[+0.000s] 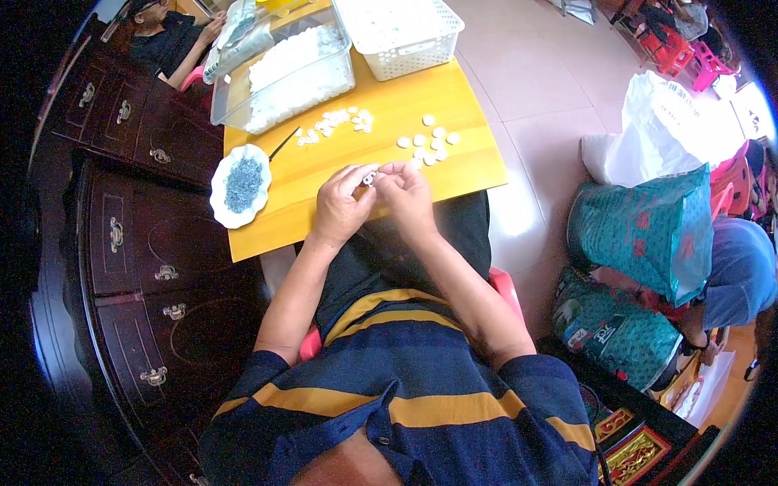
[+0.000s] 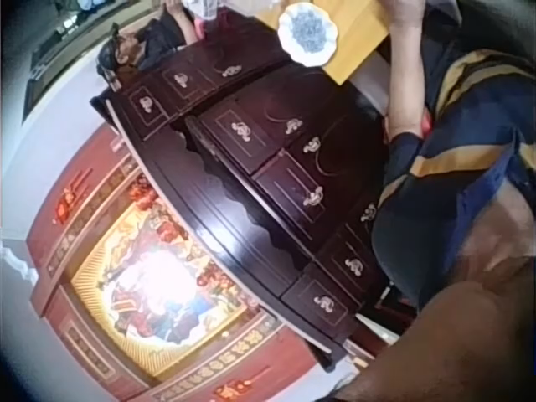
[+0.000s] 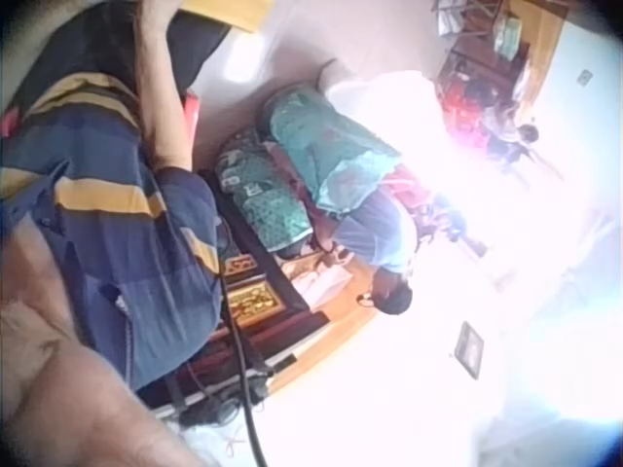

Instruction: Inspecting and assembling small white garment accessories at a manual workstation.

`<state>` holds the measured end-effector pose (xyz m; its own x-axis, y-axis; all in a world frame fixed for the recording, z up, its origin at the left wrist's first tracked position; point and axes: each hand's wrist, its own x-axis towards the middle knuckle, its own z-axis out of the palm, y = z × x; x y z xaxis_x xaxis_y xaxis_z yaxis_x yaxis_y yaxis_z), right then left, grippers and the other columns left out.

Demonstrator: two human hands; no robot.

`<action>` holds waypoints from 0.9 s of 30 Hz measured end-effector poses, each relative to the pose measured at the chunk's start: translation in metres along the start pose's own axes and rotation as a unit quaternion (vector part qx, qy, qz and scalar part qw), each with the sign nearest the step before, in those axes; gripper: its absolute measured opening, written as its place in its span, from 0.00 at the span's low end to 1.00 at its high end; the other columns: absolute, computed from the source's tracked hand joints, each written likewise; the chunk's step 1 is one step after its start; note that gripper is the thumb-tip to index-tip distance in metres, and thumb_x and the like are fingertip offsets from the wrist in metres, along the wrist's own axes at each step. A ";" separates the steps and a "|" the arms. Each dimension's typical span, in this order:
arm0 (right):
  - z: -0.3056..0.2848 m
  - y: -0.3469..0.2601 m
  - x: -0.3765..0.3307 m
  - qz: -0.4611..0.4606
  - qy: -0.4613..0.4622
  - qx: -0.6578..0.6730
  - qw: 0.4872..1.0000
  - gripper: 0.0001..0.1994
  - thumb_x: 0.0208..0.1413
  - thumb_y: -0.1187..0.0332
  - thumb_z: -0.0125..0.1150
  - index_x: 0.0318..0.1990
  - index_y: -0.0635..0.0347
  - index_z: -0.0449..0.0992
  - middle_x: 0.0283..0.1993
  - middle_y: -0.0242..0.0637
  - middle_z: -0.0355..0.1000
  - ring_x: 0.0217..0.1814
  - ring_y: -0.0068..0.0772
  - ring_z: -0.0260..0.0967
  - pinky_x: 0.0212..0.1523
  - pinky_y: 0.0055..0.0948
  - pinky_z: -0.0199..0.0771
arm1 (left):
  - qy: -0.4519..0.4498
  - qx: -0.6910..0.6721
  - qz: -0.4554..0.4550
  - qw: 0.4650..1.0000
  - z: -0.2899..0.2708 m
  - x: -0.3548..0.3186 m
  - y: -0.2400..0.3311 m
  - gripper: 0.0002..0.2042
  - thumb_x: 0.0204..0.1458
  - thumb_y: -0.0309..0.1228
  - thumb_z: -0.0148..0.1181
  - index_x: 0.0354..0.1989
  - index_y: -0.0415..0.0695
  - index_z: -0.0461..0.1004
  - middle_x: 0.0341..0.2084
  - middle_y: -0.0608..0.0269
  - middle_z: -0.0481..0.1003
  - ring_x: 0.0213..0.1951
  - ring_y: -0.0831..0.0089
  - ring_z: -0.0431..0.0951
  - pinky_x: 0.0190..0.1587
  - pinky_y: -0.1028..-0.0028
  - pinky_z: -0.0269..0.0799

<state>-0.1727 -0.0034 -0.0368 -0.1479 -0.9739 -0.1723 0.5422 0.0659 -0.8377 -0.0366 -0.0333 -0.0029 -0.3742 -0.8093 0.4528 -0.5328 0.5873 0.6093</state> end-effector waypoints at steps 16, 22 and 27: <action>-0.008 -0.004 0.005 0.017 -0.026 -0.021 0.999 0.04 0.63 0.69 0.61 0.41 0.58 0.75 0.31 0.24 0.73 0.30 0.13 0.65 0.32 0.15 0.64 | -0.030 -0.061 -0.037 0.997 0.004 0.002 -0.010 0.15 0.50 0.21 0.66 0.47 0.38 0.79 0.36 0.56 0.80 0.33 0.70 0.81 0.34 0.74 0.77; -0.011 -0.018 0.004 0.093 -0.070 -0.074 0.990 0.06 0.65 0.65 0.60 0.39 0.57 0.77 0.31 0.23 0.72 0.30 0.13 0.64 0.34 0.16 0.66 | -0.044 -0.054 -0.027 0.997 0.004 0.002 -0.016 0.15 0.50 0.20 0.65 0.48 0.38 0.79 0.35 0.58 0.79 0.30 0.74 0.79 0.32 0.76 0.76; -0.012 -0.016 0.004 0.096 -0.080 -0.073 0.989 0.08 0.67 0.63 0.59 0.41 0.58 0.77 0.33 0.24 0.73 0.32 0.14 0.68 0.37 0.18 0.70 | -0.092 -0.072 -0.006 0.993 -0.009 0.010 -0.012 0.14 0.52 0.20 0.62 0.48 0.37 0.79 0.35 0.58 0.77 0.30 0.74 0.78 0.34 0.75 0.75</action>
<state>-0.1924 -0.0061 -0.0304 0.0855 -0.9613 -0.2618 0.4200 0.2731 -0.8654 -0.0273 -0.0481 0.0007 -0.5083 -0.7969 0.3264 -0.4283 0.5627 0.7070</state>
